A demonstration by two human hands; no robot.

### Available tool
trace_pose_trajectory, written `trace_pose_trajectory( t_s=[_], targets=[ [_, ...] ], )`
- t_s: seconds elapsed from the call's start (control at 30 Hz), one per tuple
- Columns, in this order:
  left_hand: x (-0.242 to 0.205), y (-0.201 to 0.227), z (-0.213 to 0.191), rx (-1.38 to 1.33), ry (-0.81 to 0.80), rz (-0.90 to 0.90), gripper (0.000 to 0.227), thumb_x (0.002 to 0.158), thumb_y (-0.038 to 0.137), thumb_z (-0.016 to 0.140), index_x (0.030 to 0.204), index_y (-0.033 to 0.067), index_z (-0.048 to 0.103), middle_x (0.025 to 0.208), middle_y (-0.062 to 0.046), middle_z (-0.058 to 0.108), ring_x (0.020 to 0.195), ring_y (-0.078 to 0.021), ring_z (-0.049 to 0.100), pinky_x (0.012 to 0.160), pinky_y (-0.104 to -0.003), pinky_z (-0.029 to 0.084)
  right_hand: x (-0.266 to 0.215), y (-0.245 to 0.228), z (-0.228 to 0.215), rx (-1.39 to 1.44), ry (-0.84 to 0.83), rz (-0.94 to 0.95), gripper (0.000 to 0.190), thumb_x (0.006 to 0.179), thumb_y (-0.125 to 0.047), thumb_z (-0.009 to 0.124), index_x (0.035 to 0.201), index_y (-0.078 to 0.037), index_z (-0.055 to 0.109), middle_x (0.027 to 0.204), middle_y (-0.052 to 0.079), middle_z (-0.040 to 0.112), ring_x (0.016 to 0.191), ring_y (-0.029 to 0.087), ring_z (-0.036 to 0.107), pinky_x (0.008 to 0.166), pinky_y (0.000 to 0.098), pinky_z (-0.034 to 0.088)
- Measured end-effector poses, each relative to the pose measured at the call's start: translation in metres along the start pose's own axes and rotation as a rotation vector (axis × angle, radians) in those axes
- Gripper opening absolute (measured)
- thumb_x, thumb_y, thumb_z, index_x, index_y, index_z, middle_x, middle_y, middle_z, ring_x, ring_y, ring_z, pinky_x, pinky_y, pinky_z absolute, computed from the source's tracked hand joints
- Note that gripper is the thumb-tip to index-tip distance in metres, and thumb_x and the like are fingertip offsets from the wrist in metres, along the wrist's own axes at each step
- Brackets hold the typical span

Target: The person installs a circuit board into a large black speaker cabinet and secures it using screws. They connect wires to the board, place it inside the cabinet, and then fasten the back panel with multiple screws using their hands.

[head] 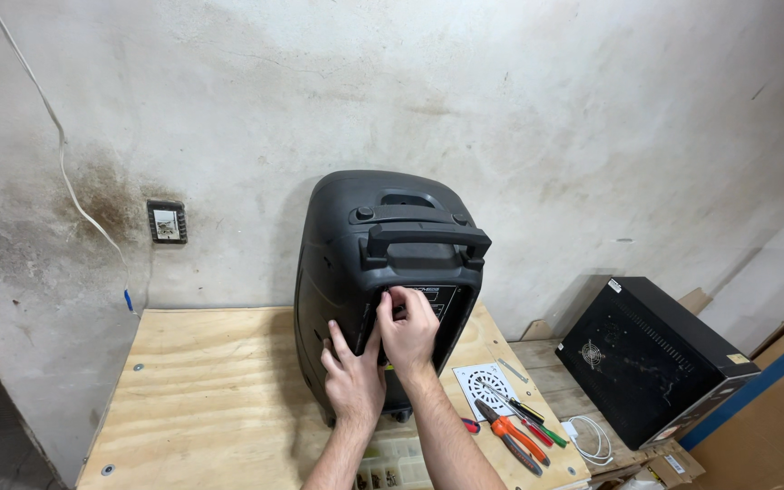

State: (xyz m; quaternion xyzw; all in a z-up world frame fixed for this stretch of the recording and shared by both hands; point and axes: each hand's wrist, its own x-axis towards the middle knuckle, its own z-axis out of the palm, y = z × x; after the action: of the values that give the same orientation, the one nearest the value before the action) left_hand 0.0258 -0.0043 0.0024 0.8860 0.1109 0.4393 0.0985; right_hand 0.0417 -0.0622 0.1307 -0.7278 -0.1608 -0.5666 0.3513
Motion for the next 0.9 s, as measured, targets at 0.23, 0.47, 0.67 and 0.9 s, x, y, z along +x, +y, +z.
trace_pose_trajectory(
  t_s=[0.23, 0.47, 0.67, 0.9],
  targets=[
    [0.000, -0.001, 0.000, 0.001, 0.080, 0.021, 0.101, 0.082, 0.047, 0.094, 0.166, 0.0656, 0.041, 0.176, -0.025, 0.034, 0.131, -0.0410, 0.063, 0.066, -0.037, 0.071, 0.003, 0.000, -0.004, -0.036, -0.060, -0.005, 0.020, 0.103, -0.016, 0.082, 0.087, -0.010, 0.072, 0.079, 0.002, 0.070, 0.072, 0.018, 0.064, 0.071, 0.0347, 0.054],
    [0.001, 0.000, -0.001, 0.017, 0.001, 0.009, 0.111, 0.072, 0.060, 0.098, 0.166, 0.0656, 0.039, 0.178, -0.024, 0.029, 0.136, -0.0398, 0.060, 0.066, -0.037, 0.071, 0.008, -0.007, -0.003, -0.037, -0.029, -0.056, 0.016, 0.102, -0.007, 0.076, 0.087, -0.008, 0.071, 0.079, 0.004, 0.068, 0.072, 0.020, 0.063, 0.072, 0.0357, 0.054],
    [0.000, 0.000, 0.003, 0.017, -0.052, 0.015, 0.117, 0.066, 0.060, 0.100, 0.167, 0.0626, 0.040, 0.179, -0.027, 0.026, 0.138, -0.0417, 0.057, 0.077, -0.037, 0.072, 0.004, -0.001, 0.001, -0.100, -0.053, -0.010, 0.015, 0.098, -0.013, 0.080, 0.088, -0.009, 0.069, 0.079, 0.003, 0.068, 0.074, 0.021, 0.065, 0.074, 0.0374, 0.055],
    [0.000, -0.001, -0.001, 0.059, -0.014, 0.015, 0.121, 0.064, 0.061, 0.101, 0.168, 0.0632, 0.038, 0.178, -0.026, 0.026, 0.136, -0.0379, 0.059, 0.071, -0.034, 0.073, 0.004, -0.002, 0.001, -0.081, -0.081, -0.032, 0.030, 0.104, -0.010, 0.072, 0.075, -0.010, 0.062, 0.069, 0.003, 0.059, 0.066, 0.023, 0.055, 0.067, 0.0405, 0.048]
  ],
)
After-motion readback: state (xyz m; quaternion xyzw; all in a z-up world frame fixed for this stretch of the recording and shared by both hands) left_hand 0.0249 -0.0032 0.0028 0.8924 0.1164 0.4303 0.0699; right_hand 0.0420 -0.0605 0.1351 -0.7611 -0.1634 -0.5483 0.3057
